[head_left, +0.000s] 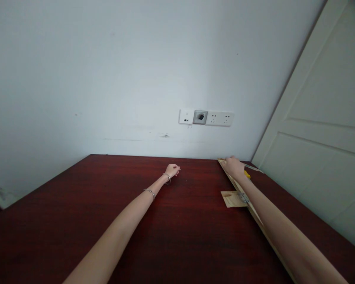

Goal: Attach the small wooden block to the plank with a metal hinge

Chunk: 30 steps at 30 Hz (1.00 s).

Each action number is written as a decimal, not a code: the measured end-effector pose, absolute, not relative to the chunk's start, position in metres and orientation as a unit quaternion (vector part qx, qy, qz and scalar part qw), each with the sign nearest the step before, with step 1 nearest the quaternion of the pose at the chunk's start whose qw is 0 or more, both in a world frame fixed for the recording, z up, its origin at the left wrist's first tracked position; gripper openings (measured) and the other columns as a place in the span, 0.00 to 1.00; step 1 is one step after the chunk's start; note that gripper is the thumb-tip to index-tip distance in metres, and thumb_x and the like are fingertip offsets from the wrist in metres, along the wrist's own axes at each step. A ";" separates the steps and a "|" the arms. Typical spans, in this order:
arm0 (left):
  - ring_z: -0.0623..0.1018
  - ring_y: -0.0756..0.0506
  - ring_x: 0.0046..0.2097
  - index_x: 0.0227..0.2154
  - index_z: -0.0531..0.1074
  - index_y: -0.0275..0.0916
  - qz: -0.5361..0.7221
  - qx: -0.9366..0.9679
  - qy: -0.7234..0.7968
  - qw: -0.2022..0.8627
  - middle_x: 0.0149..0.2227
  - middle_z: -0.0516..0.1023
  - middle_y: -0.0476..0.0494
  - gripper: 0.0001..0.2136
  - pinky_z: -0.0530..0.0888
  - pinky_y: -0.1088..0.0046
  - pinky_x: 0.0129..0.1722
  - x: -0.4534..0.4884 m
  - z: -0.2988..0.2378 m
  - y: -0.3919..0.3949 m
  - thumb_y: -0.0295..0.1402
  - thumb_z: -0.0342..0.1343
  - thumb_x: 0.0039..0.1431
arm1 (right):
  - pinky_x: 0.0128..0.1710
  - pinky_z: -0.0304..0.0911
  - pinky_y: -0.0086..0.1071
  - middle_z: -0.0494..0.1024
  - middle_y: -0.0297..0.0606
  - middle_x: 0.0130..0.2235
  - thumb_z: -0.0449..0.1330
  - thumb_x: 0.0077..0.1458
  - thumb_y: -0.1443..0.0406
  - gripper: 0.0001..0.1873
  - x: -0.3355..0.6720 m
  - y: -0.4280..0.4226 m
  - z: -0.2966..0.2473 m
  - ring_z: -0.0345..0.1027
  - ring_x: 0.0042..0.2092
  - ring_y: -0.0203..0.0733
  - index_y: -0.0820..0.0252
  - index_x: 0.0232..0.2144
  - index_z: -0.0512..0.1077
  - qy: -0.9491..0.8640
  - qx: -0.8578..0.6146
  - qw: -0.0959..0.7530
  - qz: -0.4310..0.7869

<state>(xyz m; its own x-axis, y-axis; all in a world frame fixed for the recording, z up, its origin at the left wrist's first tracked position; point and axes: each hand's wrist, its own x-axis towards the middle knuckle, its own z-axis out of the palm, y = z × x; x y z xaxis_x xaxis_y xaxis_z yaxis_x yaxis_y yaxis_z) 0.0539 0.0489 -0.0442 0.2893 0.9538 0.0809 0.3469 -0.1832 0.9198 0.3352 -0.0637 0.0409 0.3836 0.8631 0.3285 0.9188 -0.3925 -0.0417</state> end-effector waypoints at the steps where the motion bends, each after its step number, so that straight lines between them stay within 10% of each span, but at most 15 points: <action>1: 0.67 0.56 0.18 0.23 0.72 0.31 0.351 0.690 0.473 0.421 0.17 0.67 0.53 0.09 0.67 0.82 0.20 0.052 -0.042 0.047 0.23 0.49 0.56 | 0.44 0.63 0.41 0.71 0.55 0.46 0.45 0.60 0.57 0.23 0.319 -0.061 0.043 0.68 0.47 0.53 0.66 0.42 0.74 -0.557 -0.812 0.113 -0.129; 14: 0.75 0.45 0.42 0.30 0.77 0.35 0.278 0.818 0.457 0.210 0.36 0.77 0.41 0.10 0.68 0.71 0.48 -0.010 -0.014 0.024 0.25 0.50 0.56 | 0.42 0.63 0.38 0.71 0.51 0.48 0.46 0.60 0.56 0.21 0.142 -0.058 0.014 0.63 0.50 0.51 0.62 0.46 0.69 -0.692 -0.704 0.150 -0.064; 30: 0.49 0.33 0.65 0.60 0.57 0.33 0.107 0.865 0.483 0.088 0.64 0.50 0.30 0.23 0.50 0.54 0.60 -0.029 -0.054 -0.001 0.38 0.42 0.65 | 0.58 0.50 0.37 0.67 0.53 0.56 0.45 0.61 0.64 0.21 0.117 -0.076 -0.040 0.57 0.59 0.47 0.70 0.50 0.69 -0.754 -0.634 0.173 -0.019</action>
